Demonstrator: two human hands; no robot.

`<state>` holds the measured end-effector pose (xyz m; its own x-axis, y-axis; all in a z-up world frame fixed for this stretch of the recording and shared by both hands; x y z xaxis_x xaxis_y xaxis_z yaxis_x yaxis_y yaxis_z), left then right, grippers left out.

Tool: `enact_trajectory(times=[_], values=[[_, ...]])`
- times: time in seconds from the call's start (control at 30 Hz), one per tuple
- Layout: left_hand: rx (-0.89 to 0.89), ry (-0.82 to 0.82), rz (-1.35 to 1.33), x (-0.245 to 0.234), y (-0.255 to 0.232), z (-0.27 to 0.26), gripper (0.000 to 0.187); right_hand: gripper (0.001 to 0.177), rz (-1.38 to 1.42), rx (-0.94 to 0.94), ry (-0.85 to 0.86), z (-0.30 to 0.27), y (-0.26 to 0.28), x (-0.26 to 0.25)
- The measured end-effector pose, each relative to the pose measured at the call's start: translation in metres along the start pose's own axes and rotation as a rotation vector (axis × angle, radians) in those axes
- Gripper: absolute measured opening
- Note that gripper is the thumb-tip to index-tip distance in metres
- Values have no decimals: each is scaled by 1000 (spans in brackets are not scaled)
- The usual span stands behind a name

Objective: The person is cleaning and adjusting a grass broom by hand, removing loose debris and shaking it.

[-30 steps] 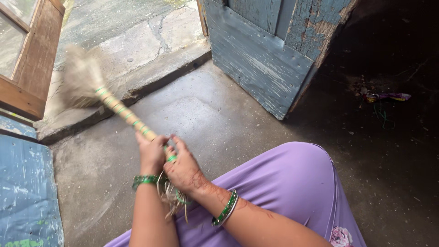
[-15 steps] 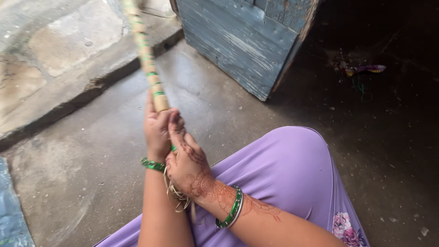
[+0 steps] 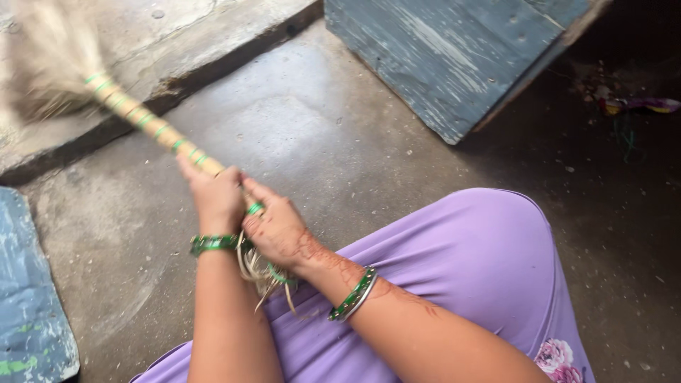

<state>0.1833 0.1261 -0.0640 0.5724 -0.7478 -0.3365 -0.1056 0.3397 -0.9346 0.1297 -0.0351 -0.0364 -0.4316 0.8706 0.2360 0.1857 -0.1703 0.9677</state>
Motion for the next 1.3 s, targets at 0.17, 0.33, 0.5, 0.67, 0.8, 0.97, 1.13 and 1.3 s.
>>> enact_trajectory(times=[0.17,0.33,0.5,0.67,0.8,0.97,1.13,1.3], values=[[-370,365,-262,89,-32,4,104,64,-142,-322,-254,4,42,-47],[-305,665,-765,143,-87,-14,99,86,-582,-402,-458,-26,98,-61],[-206,827,-1072,147,-102,-40,84,101,-794,-407,-470,-49,115,-54],[-689,977,-1095,150,-51,-59,82,88,-950,62,-198,-27,62,-36],[-693,823,-1014,116,-30,-56,76,85,-872,39,-103,-29,48,-21],[-340,306,-568,31,-56,-42,76,75,-691,-430,-15,-42,75,-1],[-127,-136,149,-63,-59,-62,84,69,-522,-197,285,-44,47,30],[-302,-158,334,-83,-15,-74,92,70,-529,-361,412,-56,44,67]])
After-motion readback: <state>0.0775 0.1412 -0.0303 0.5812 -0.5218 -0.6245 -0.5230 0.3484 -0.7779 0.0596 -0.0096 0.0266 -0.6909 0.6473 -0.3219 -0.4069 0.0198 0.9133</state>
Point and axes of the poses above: each hand's wrist, its own z-axis towards the middle knuckle, its own x-axis out of the palm, y = z × x, the point moved 10 cm from there along z, towards the middle knuckle, and after that the axes turned 7 degrees about -x, right-handed, at the moved point
